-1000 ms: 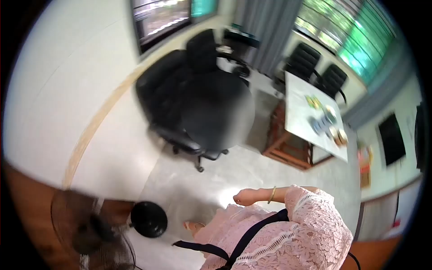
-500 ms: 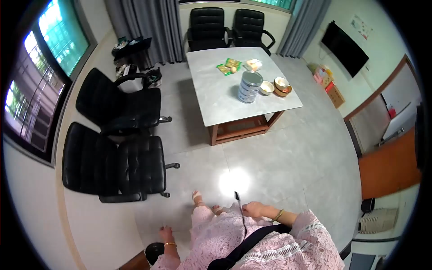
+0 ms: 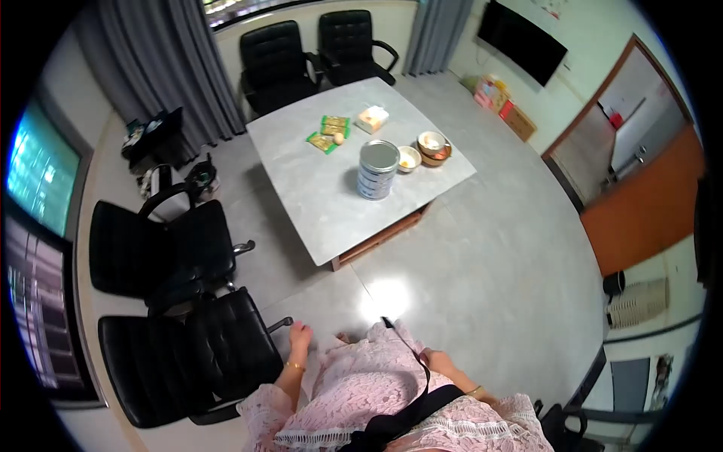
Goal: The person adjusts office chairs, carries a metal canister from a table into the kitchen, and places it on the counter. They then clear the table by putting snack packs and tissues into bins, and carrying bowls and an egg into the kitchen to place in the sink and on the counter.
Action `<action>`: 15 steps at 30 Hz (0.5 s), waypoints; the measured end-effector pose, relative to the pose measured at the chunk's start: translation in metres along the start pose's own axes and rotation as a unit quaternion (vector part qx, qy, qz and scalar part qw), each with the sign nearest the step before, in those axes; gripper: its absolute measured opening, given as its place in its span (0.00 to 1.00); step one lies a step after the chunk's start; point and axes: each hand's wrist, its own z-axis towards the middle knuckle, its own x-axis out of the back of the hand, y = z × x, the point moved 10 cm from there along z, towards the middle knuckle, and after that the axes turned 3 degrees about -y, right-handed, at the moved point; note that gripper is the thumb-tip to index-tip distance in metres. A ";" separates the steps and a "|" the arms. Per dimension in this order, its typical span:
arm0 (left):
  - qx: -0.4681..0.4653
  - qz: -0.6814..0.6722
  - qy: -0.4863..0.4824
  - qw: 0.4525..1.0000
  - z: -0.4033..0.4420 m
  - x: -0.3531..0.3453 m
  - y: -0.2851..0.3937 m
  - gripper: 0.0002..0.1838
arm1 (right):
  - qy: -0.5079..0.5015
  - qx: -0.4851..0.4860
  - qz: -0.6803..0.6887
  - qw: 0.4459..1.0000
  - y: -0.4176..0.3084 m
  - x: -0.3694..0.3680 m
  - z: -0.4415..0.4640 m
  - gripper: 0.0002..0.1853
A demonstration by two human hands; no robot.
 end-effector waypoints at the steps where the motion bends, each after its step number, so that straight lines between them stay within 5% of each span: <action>1: -0.042 0.083 -0.021 0.995 0.023 -0.010 0.020 0.18 | 0.000 -0.016 0.007 1.000 0.002 0.003 -0.005 0.12; 3: -0.115 0.150 -0.028 0.982 0.064 -0.034 0.059 0.19 | 0.123 -0.077 0.117 0.982 0.014 0.034 -0.016 0.10; 7: -0.186 0.145 -0.065 0.970 0.084 -0.092 0.216 0.22 | 0.129 -0.163 0.163 0.965 0.042 0.060 0.003 0.10; 15: -0.222 0.051 -0.066 0.972 0.113 -0.195 0.393 0.44 | -0.026 0.097 0.023 0.995 0.048 0.171 0.223 0.15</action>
